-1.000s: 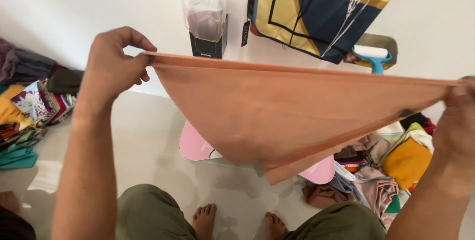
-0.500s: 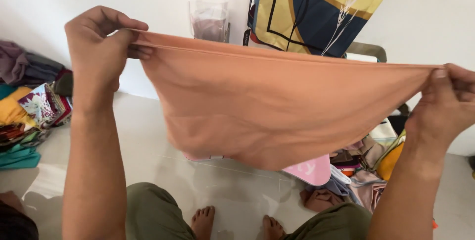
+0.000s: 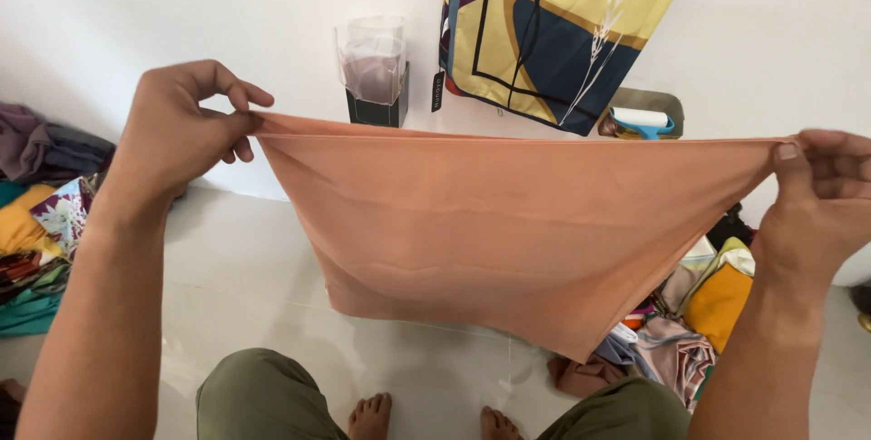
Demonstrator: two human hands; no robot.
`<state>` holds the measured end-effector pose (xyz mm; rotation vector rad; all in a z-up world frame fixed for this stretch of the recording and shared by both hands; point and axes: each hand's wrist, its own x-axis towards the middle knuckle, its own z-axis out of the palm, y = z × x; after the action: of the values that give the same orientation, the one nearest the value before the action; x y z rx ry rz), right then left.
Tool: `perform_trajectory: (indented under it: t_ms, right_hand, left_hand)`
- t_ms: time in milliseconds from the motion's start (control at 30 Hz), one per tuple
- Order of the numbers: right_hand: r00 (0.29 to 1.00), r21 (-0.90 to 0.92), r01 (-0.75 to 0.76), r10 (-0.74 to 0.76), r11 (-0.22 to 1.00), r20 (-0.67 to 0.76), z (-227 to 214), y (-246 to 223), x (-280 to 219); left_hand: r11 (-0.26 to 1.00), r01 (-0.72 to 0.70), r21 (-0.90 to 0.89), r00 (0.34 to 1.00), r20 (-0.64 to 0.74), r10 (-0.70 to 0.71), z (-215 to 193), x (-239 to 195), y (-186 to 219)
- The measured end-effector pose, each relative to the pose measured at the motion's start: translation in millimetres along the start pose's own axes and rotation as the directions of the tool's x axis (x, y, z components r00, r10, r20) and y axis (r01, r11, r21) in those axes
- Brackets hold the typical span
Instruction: The person folds a peach-colored garment on a pink Hello Kitty board. They use a lint roller to clean the fabric, fold it into a compact rectangle, and place it into a clear plastic bag.
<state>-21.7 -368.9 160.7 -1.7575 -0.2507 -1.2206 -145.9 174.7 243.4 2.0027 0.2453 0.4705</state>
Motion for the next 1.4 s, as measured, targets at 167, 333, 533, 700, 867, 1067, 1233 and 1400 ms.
perform_trajectory:
  t_ms: [167, 333, 533, 700, 867, 1067, 1233, 1400]
  right_hand:
    - [0.981, 0.042, 0.108, -0.113, 0.993, 0.16, -11.3, -3.6, 0.6]
    - [0.995, 0.014, 0.082, -0.082, 0.997, 0.055, -20.6, 18.7, -2.7]
    - [0.998, 0.077, 0.04, -0.044, 0.996, 0.044, -27.4, 29.5, -8.2]
    - [0.997, 0.125, -0.004, -0.005, 0.992, 0.073, -30.1, 29.9, -7.0]
    - [0.994, 0.017, -0.006, 0.004, 1.0, 0.108, -37.6, 31.8, -12.2]
    - [0.98, -0.063, -0.117, 0.126, 0.991, 0.154, -50.0, 33.2, -10.7]
    - [0.951, -0.147, 0.058, -0.01, 0.987, 0.31, -62.2, 42.3, -17.9]
    - [0.872, -0.141, 0.2, -0.11, 0.97, 0.478, -52.0, 45.3, -6.9]
  left_hand:
    - [0.988, -0.121, -0.101, 0.991, 0.045, 0.126, -4.4, -4.2, -6.3]
    - [0.979, -0.203, -0.012, 0.979, 0.029, 0.203, -4.6, -12.8, 0.3]
    - [0.548, -0.698, 0.461, 0.707, 0.321, 0.63, -8.7, 4.6, -36.9]
    - [0.202, -0.769, 0.606, 0.567, 0.502, 0.653, 0.1, 22.1, -65.3]
    - [0.114, -0.775, 0.621, 0.451, 0.417, 0.789, 5.0, 20.4, -74.7]
    - [0.563, -0.805, 0.186, 0.593, 0.27, 0.759, 2.4, -4.0, -42.5]
    - [0.617, -0.779, 0.109, 0.626, 0.157, 0.764, -9.4, -10.5, -41.9]
    - [0.759, -0.651, 0.032, 0.759, 0.017, 0.65, -13.9, -12.8, -43.8]
